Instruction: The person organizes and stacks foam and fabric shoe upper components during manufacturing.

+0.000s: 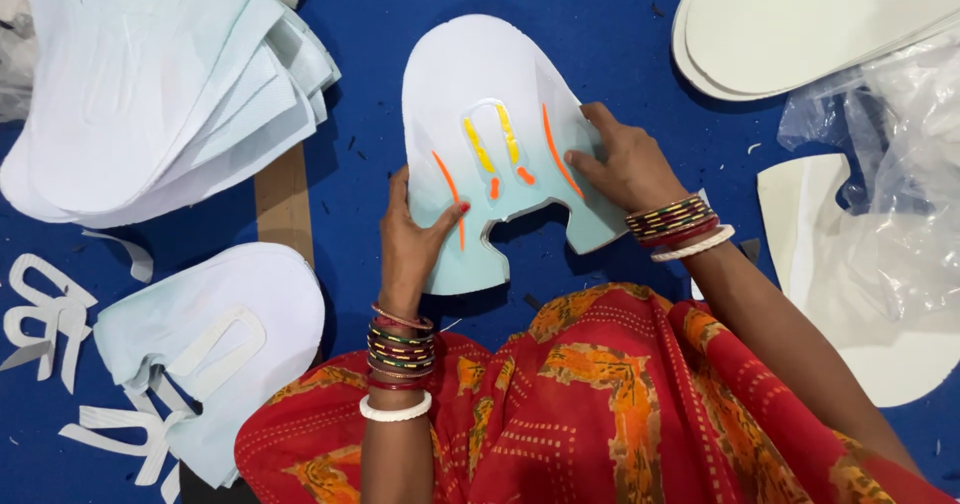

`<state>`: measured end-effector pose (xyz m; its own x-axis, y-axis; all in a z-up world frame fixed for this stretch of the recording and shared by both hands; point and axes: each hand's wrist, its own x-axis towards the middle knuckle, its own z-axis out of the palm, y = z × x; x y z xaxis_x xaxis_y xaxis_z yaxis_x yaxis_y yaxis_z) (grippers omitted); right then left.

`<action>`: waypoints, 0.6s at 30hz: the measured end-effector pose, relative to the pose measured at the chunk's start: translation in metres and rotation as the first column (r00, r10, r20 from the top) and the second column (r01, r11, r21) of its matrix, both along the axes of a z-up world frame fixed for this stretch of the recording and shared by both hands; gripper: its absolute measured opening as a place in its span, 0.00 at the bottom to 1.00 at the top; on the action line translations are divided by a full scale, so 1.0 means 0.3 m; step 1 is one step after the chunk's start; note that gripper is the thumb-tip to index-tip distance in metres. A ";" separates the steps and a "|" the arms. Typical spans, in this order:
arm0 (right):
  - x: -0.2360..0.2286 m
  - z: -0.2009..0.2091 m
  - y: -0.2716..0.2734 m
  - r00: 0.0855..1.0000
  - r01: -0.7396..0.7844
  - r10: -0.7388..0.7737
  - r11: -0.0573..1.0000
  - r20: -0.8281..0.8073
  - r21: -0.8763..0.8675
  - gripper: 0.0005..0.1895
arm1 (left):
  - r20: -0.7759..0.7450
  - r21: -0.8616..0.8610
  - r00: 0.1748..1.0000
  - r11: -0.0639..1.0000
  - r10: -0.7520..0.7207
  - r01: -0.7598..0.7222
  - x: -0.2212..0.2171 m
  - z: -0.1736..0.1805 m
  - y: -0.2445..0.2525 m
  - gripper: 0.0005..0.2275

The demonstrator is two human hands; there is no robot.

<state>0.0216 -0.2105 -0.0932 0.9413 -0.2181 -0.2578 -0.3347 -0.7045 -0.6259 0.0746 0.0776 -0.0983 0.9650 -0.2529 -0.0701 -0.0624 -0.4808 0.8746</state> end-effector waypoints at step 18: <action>-0.094 0.113 -0.074 0.969 0.067 0.017 0.943 -0.246 0.326 0.39 | -0.228 -0.086 0.965 0.990 -0.127 0.110 -0.109 0.022 0.140 0.20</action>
<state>-0.0065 -0.2327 -0.0594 0.8365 -0.1043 -0.5379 -0.5198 -0.4617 -0.7188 0.0420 0.1197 -0.0916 0.8870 -0.3770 -0.2667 0.0943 -0.4174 0.9038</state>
